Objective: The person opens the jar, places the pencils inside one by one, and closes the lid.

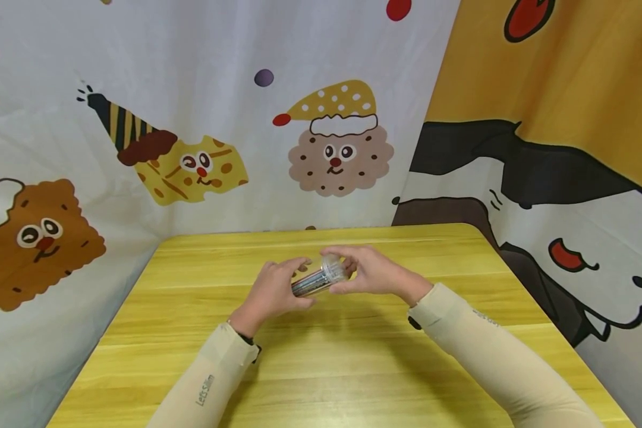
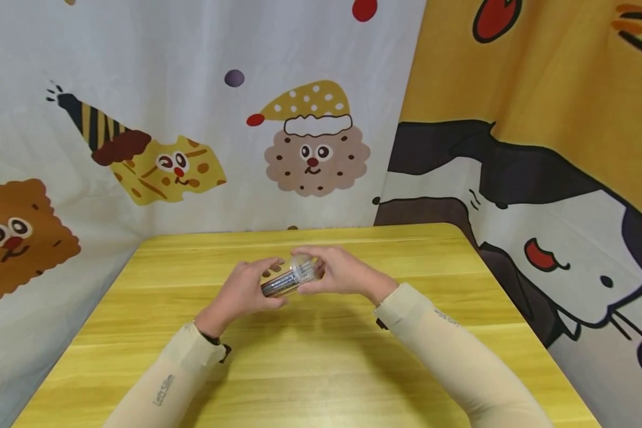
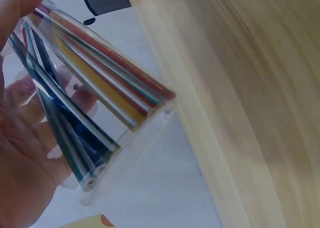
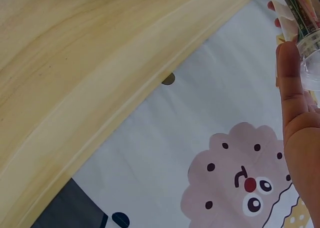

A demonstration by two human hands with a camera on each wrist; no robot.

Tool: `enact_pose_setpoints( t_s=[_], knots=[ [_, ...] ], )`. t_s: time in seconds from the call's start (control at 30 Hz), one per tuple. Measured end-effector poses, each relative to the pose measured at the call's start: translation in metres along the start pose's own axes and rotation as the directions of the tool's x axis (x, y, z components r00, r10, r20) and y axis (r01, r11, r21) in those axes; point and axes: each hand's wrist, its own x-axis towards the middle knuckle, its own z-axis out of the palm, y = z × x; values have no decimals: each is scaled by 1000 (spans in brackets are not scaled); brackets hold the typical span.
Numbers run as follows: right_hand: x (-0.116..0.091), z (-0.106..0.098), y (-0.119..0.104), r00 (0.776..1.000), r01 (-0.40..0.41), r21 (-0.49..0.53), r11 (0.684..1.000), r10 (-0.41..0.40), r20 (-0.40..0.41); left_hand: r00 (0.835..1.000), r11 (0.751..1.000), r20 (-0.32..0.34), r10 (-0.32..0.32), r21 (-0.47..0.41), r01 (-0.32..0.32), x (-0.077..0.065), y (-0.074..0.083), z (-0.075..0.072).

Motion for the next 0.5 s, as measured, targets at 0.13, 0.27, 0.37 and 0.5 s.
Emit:
enact_pose_setpoints(
  t_s=[0.13,0.27,0.37,0.5],
  knots=[
    [0,1,1,1000,-15,4,1000,15,-5,1000,999,-20,-1,32,2,0,1,0],
    [0,3,2,1000,-23,9,1000,23,-4,1000,998,-25,-6,69,8,-1,3,0],
    [0,4,3,1000,-30,18,999,30,-8,999,994,-36,-1,106,5,-2,4,1],
    [0,6,4,999,-42,42,998,43,-7,999,986,-52,12,166,-3,-3,4,2]
  ],
)
